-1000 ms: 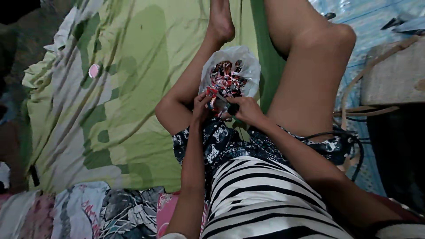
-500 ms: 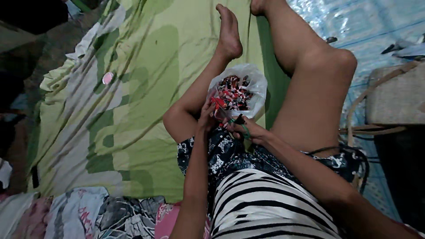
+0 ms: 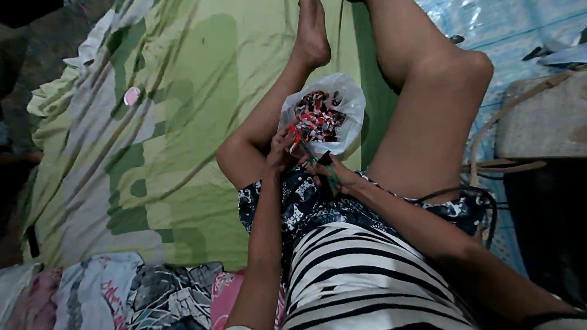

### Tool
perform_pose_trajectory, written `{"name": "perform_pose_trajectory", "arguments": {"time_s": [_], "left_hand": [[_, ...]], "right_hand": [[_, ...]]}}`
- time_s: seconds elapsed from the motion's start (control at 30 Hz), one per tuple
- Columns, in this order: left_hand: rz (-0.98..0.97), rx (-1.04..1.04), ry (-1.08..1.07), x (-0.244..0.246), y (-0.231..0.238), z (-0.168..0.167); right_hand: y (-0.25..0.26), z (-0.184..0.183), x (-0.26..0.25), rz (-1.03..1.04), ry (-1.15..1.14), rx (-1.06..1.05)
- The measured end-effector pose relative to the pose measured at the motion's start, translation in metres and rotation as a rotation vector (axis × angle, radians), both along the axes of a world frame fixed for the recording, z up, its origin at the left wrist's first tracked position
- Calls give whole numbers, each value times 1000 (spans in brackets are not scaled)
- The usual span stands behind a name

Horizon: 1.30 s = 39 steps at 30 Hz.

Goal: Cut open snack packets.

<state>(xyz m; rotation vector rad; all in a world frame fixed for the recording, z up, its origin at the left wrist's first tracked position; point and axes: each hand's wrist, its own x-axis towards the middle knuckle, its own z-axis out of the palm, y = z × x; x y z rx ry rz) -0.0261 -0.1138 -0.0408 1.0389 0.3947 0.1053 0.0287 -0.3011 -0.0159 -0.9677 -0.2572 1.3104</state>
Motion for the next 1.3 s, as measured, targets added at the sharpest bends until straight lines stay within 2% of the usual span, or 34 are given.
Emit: {"name": "perform_pose_trajectory", "arguments": {"time_s": [0.17,0.3,0.83,0.97,1.3], "left_hand": [[-20,106,70,2,-2,1],[-80,86,36,2,-1,-2],[-7,101,38,4,-1,-3],[48,143,73,4,-5,-1],[5,182,92,2,-4,-2]], "right_hand": [[1,-1,2,-86,-23,-39],[3,-1,5,-71,-12,-41],[10,2,-3,-104,-38,-129],[9,1,-4,-101,-37,-80],[9,-6,-9,-115,-35,-28]]}}
